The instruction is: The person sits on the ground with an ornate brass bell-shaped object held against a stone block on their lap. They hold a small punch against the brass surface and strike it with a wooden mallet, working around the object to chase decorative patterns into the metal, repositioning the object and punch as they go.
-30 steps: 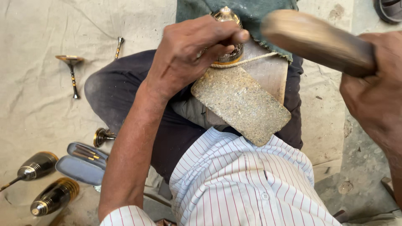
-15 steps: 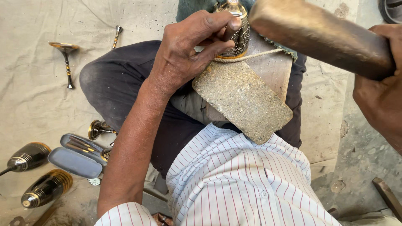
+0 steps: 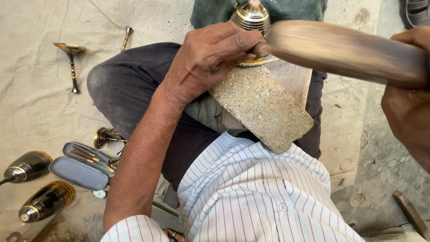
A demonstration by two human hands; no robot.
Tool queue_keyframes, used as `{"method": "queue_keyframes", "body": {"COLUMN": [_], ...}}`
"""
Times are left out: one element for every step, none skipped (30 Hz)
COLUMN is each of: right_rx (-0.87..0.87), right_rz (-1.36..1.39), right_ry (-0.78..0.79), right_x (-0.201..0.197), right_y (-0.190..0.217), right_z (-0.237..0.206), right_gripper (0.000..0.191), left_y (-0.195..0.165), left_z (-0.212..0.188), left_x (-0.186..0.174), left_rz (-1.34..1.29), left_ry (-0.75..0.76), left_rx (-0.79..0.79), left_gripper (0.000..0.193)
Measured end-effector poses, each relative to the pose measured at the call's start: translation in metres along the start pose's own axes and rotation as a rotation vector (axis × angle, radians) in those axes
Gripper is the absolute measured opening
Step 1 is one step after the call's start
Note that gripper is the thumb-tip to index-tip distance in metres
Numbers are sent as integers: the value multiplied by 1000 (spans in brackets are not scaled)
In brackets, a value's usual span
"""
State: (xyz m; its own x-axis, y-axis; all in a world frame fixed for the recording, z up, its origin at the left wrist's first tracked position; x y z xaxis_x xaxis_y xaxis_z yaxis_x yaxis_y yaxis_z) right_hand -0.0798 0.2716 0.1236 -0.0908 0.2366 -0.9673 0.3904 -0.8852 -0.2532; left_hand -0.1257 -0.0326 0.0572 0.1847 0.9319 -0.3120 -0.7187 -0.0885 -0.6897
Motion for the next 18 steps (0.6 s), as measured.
{"method": "queue_keyframes", "body": {"right_rx": [-6, -10, -11, -20, -28, -29, -21, -18, -24, -30, -27, -18, -3, 32, 78, 167, 264, 371], "right_rz": [-7, -50, -88, -71, -62, -43, -28, -16, -10, -13, -14, -8, 6, 61, 160, 355, 557, 756], "right_ry": [-4, -2, 5, -1, -13, -23, -29, -37, -43, -49, -58, -78, -102, -145, -198, -231, -194, -176], "right_x": [-1, -2, -2, -4, -6, -9, -12, -15, -17, -18, -18, -17, -13, -10, -3, 9, 31, 53], "right_y": [2, 4, 7, 10, 14, 16, 18, 20, 22, 24, 25, 25, 25, 19, 14, 4, -4, -12], "right_z": [2, 5, 7, 10, 13, 16, 19, 22, 24, 27, 28, 29, 29, 29, 27, 21, 14, 5], "right_gripper": [25, 22, 18, 18, 18, 18, 18, 18, 18, 19, 19, 20, 21, 21, 22, 23, 23, 23], "left_y": [0, 0, -2, -3, -4, -5, -6, -6, -8, -9, -12, -15, -19, -22, -22, -21, -17, -12], "left_z": [0, 0, 1, 1, 1, 2, 2, 3, 4, 6, 8, 10, 9, 9, 8, 1, -8, -19], "left_x": [0, 0, 0, -1, 0, 0, 2, 2, 0, -2, -4, -6, -12, -18, -35, -50, -58, -64], "left_rz": [29, 59, 58, 56, 57, 59, 65, 79, 75, 66, 57, 48, 46, 47, -79, -207, -265, -329], "left_ry": [10, 20, 19, 21, 32, 43, 60, 69, 55, 46, 39, 31, 16, -1, -100, -207, -283, -365], "left_rx": [-3, -9, -3, 7, 15, 23, 21, 9, 16, 23, 29, 35, 36, 38, 21, -16, -93, -166], "left_gripper": [35, 34, 35, 35, 35, 35, 35, 34, 35, 36, 35, 35, 34, 34, 33, 32, 32, 32]}}
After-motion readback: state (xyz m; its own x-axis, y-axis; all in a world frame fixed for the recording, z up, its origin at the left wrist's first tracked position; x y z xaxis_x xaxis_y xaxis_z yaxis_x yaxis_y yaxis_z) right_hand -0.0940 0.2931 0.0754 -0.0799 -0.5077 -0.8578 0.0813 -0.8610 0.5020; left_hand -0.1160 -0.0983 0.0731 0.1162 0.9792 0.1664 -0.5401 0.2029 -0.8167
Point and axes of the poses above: each hand's wrist, its own z-axis towards the middle knuckle, its own x-axis out of the palm, y = z × x, the point moved 10 cm from there along z, towards the middle knuckle, and after that the axes turned 10 degrees about -z, right-handed, at the moved point
